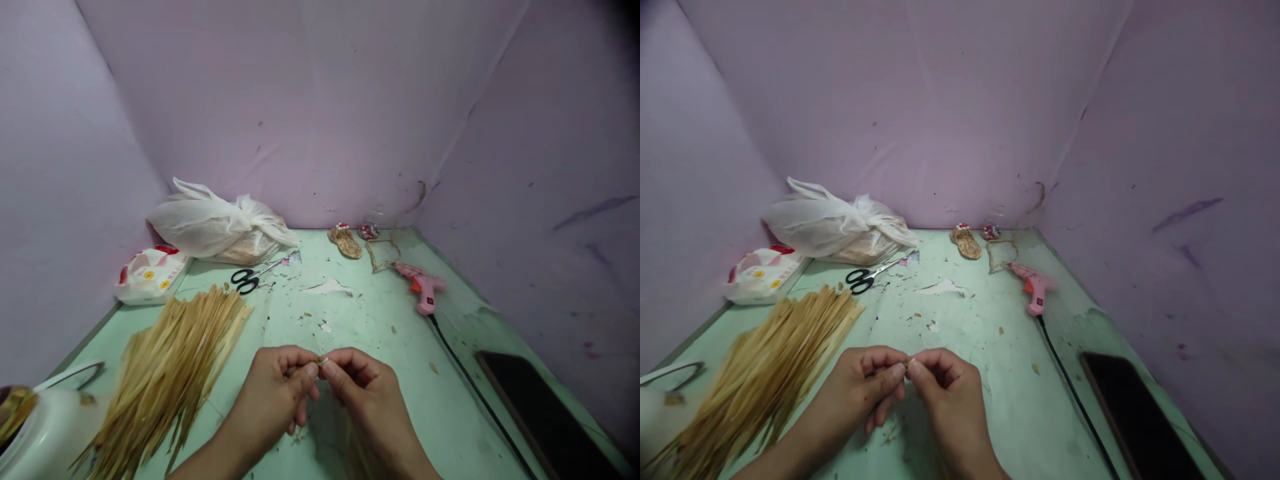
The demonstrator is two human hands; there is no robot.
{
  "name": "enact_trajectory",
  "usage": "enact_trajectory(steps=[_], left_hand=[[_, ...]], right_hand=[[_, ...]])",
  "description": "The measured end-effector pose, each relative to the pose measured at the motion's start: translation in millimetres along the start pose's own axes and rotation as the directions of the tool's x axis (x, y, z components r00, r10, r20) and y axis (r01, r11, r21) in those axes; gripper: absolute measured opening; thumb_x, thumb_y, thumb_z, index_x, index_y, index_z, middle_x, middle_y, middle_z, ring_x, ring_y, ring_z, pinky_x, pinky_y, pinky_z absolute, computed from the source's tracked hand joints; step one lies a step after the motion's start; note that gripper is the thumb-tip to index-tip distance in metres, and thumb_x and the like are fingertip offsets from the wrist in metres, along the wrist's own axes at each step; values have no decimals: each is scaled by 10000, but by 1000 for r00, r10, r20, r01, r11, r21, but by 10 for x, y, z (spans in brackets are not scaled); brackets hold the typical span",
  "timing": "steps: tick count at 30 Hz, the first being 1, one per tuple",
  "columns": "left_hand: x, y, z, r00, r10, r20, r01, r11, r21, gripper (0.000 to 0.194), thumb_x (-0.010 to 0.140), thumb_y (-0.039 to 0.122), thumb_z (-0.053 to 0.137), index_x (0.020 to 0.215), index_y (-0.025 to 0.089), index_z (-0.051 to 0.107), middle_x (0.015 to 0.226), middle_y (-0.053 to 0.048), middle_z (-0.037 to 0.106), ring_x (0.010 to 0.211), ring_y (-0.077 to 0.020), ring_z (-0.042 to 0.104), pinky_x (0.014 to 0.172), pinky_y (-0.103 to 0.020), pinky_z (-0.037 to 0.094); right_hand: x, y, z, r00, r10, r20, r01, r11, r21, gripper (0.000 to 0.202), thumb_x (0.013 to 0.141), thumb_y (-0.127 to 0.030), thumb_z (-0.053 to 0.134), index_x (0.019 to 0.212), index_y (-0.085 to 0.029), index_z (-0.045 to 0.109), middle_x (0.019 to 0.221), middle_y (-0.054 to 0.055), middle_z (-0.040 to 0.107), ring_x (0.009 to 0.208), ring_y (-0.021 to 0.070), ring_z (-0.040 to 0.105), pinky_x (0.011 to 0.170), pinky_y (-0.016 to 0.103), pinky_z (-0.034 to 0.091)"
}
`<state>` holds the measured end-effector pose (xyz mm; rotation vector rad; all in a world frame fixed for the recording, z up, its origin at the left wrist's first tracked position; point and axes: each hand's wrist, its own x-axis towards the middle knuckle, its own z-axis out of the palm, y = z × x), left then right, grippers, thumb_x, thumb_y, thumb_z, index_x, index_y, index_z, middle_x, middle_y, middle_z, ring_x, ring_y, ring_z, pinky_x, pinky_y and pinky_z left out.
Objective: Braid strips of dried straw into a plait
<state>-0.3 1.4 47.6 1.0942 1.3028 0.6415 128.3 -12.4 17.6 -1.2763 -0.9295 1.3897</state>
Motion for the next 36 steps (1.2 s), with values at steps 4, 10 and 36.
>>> enact_trajectory(steps=[4, 10, 36], left_hand=[[2, 0, -20, 997, 71, -5, -71, 996, 52, 261, 684, 365, 518, 633, 120, 593, 493, 21, 527, 343, -47, 338, 370, -196, 251], [-32, -32, -11, 970, 228, -78, -219, 969, 111, 202, 696, 252, 544, 791, 128, 672, 551, 0, 578, 568, -126, 520, 581, -236, 406], [-50, -76, -32, 938, 346, -8, -338, 923, 186, 161, 761, 250, 488, 642, 154, 537, 548, -1, 582, 533, -117, 524, 521, -202, 390]], right_hand=[[13, -25, 7, 999, 47, 10, -48, 990, 133, 273, 552, -379, 753, 599, -136, 636, 527, 6, 575, 446, 71, 403, 449, 216, 317], [6, -60, -46, 955, 140, 263, -216, 933, 287, 279, 589, -350, 745, 557, -117, 595, 510, -5, 548, 423, 32, 365, 414, 162, 262], [27, -47, -29, 849, 368, 380, -481, 836, 265, 364, 586, -344, 749, 626, -153, 442, 552, 5, 622, 386, 45, 506, 352, 124, 363]])
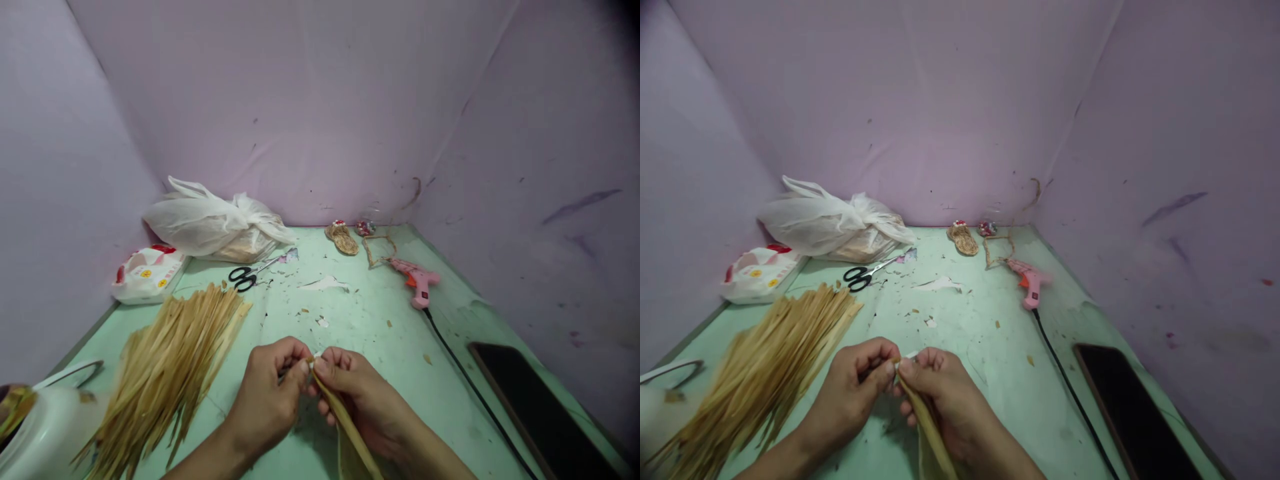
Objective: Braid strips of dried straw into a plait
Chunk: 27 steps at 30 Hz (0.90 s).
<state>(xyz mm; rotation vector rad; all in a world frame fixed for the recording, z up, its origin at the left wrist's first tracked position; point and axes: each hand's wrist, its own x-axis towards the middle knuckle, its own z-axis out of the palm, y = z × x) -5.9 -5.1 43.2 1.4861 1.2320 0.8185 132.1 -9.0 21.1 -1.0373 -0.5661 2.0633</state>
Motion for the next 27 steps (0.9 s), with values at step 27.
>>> enact_trajectory(steps=[27], left_hand=[[92, 41, -50, 984, -112, -140, 120, 991, 52, 188, 698, 297, 510, 625, 140, 582, 495, 18, 514, 489, -106, 453, 493, -210, 350]], right_hand=[[34, -28, -12, 941, -329, -79, 294, 910, -292, 275, 574, -224, 722, 736, -161, 509, 586, -42, 569, 511, 82, 510, 547, 235, 437]])
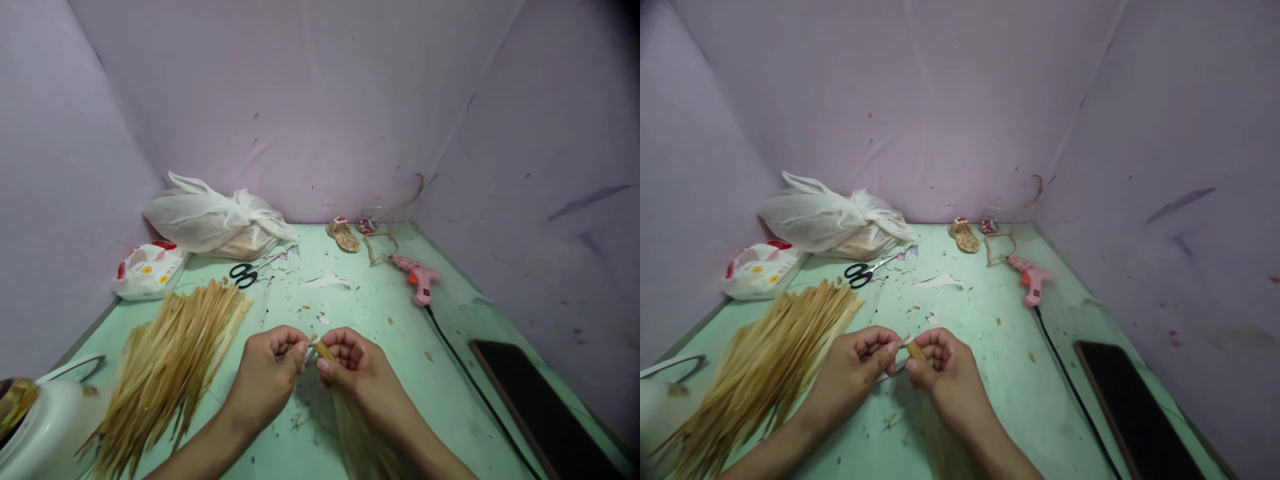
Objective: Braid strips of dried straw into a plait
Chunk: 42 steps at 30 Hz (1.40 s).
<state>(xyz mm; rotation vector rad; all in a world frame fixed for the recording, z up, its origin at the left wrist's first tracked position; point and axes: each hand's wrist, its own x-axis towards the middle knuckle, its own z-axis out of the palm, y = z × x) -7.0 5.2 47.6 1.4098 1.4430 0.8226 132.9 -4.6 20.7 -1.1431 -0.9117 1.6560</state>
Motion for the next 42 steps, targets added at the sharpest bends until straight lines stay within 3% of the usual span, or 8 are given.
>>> enact_trajectory(steps=[6, 10, 17, 24, 28, 32, 36, 42], left_hand=[[105, -58, -167, 975, 104, -195, -88, 992, 88, 179, 719, 314, 523, 765, 159, 600, 567, 18, 561, 556, -128, 512, 557, -233, 393], [155, -99, -159, 990, 68, -124, -73, 997, -36, 254, 686, 319, 568, 884, 159, 564, 670, -3, 616, 650, -158, 569, 606, -259, 427], [158, -129, -79, 991, 18, -130, -28, 996, -82, 286, 660, 279, 579, 921, 164, 562, 789, -23, 633, 763, -178, 589, 662, -272, 431], [157, -156, -49, 999, -29, -29, 24, 988, -150, 291, 645, 229, 592, 922, 165, 528, 622, 40, 554, 618, -126, 528, 593, -233, 404], [142, -120, -27, 998, -60, 29, 64, 979, -191, 293, 631, 198, 584, 915, 163, 519, 566, 64, 520, 521, -100, 481, 518, -214, 375], [107, -91, -23, 998, -54, 38, 59, 987, -148, 289, 636, 186, 571, 921, 165, 528, 569, 65, 520, 536, -105, 500, 544, -218, 396], [92, -89, -21, 997, -32, 67, 42, 988, -150, 273, 644, 186, 574, 913, 167, 533, 598, 59, 515, 568, -107, 517, 570, -224, 409], [105, -50, -21, 984, -29, 174, 79, 954, -290, 305, 606, 151, 608, 894, 157, 507, 724, 25, 569, 534, -84, 529, 550, -226, 432]], right_hand=[[27, -14, -71, 970, 218, 108, -240, 928, 285, 375, 520, -186, 790, 777, -140, 521, 573, -32, 604, 450, 51, 519, 483, 168, 435], [61, 26, -109, 931, 315, 184, -363, 850, 382, 255, 631, -199, 735, 797, -121, 558, 722, 42, 665, 541, 75, 583, 575, 205, 495], [83, 111, -122, 909, 362, 205, -416, 804, 425, 142, 750, -193, 613, 861, -105, 603, 764, 79, 676, 580, 114, 613, 597, 242, 501], [53, 124, -63, 943, 262, 207, -317, 897, 308, 189, 742, -238, 642, 839, -76, 632, 761, 87, 650, 559, 83, 567, 582, 215, 461], [22, 129, -9, 951, 222, 215, -265, 944, 198, 282, 716, -338, 659, 805, -71, 650, 728, 71, 623, 519, 69, 524, 566, 222, 437], [13, 160, 36, 966, 151, 210, -170, 982, 77, 389, 699, -472, 621, 694, -83, 642, 668, 48, 588, 463, 63, 459, 535, 246, 423], [24, 193, 47, 983, 102, 152, -106, 994, 21, 383, 704, -495, 595, 607, -125, 570, 552, -14, 500, 447, 71, 418, 509, 251, 410], [17, 182, 41, 969, 140, 203, -144, 989, 8, 387, 654, -514, 617, 653, -132, 560, 496, -37, 495, 405, 65, 439, 465, 217, 350]])
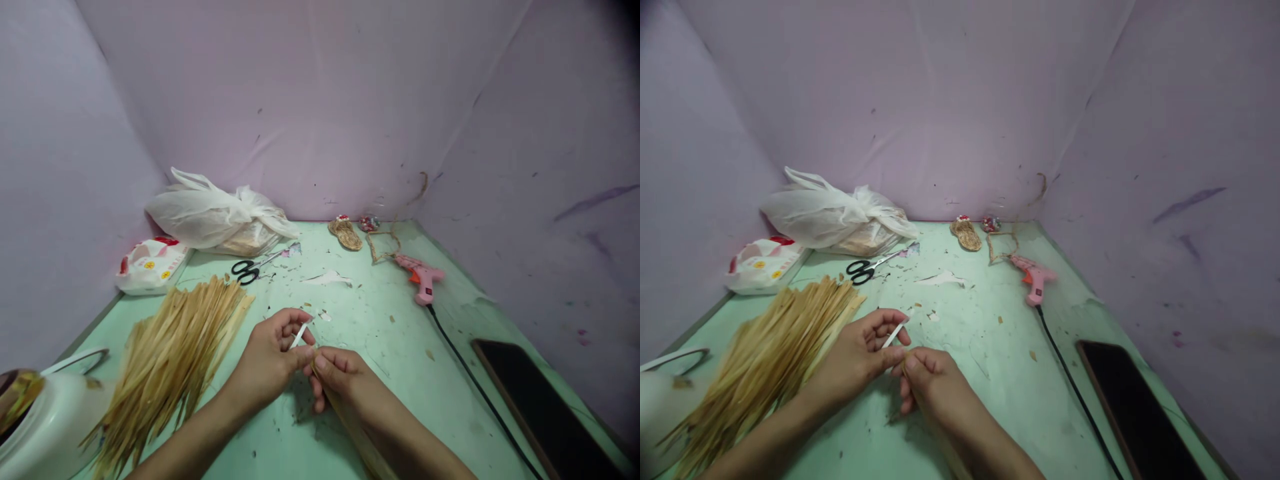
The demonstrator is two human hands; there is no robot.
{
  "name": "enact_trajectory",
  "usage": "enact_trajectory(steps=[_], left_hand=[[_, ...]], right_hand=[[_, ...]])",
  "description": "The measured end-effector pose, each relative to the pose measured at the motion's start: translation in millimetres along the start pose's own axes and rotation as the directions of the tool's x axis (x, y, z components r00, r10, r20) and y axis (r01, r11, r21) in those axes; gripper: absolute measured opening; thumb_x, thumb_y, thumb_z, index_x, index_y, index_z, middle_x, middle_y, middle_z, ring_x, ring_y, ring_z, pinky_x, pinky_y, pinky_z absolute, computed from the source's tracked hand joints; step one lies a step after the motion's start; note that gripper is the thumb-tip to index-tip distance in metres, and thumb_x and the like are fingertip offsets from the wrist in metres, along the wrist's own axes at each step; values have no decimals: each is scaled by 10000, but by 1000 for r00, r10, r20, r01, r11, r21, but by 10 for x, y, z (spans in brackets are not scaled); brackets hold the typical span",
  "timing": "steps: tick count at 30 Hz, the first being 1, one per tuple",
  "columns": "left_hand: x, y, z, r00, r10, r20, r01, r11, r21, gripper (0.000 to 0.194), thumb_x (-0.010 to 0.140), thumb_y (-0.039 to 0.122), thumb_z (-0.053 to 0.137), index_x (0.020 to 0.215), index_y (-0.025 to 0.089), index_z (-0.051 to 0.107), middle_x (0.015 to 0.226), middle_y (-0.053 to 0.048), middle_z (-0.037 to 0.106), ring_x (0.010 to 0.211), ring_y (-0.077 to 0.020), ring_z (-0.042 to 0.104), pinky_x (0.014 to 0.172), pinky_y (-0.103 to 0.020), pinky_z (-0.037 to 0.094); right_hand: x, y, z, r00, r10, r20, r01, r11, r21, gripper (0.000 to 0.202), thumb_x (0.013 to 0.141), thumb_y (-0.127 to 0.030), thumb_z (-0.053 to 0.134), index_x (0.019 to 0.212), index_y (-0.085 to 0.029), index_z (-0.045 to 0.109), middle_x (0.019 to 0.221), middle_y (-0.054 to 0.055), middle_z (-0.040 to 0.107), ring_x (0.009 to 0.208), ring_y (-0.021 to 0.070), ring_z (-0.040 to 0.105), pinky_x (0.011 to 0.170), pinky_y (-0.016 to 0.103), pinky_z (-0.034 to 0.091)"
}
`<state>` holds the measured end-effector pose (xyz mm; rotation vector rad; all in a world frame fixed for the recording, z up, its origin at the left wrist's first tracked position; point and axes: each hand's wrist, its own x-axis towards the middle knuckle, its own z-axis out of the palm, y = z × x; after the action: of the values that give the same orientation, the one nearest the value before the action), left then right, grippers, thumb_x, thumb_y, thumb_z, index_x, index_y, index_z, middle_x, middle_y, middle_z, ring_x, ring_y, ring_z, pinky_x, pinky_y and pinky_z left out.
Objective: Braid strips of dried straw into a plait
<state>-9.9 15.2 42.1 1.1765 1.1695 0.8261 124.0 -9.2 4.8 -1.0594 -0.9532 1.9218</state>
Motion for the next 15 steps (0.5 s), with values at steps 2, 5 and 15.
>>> enact_trajectory(steps=[2, 5, 15], left_hand=[[-3, 3, -1, 999, 0, 35, 0, 1000, -13, 260, 618, 148, 600, 862, 156, 510, 689, 32, 560, 508, -75, 506, 520, -216, 425], [-13, -17, 0, 1000, -12, 16, 12, 1000, 11, 191, 635, 146, 584, 813, 158, 515, 619, 46, 527, 522, -81, 486, 492, -200, 415], [-33, -38, 26, 996, 59, -64, -54, 996, 70, 202, 625, 201, 619, 808, 160, 544, 624, 31, 559, 549, -98, 521, 549, -211, 423]], right_hand=[[-10, 4, 11, 999, 19, 32, -20, 999, 35, 393, 643, -518, 623, 632, -132, 547, 488, -35, 496, 385, 62, 435, 452, 217, 356], [-15, 21, 20, 998, 27, 56, -31, 997, 72, 399, 672, -522, 599, 622, -130, 548, 498, -32, 487, 371, 52, 399, 442, 221, 391], [-71, -91, -13, 1000, -20, -14, 15, 965, -263, 419, 720, -570, 520, 647, -158, 525, 494, -68, 331, 411, 54, 280, 373, 177, 251]])
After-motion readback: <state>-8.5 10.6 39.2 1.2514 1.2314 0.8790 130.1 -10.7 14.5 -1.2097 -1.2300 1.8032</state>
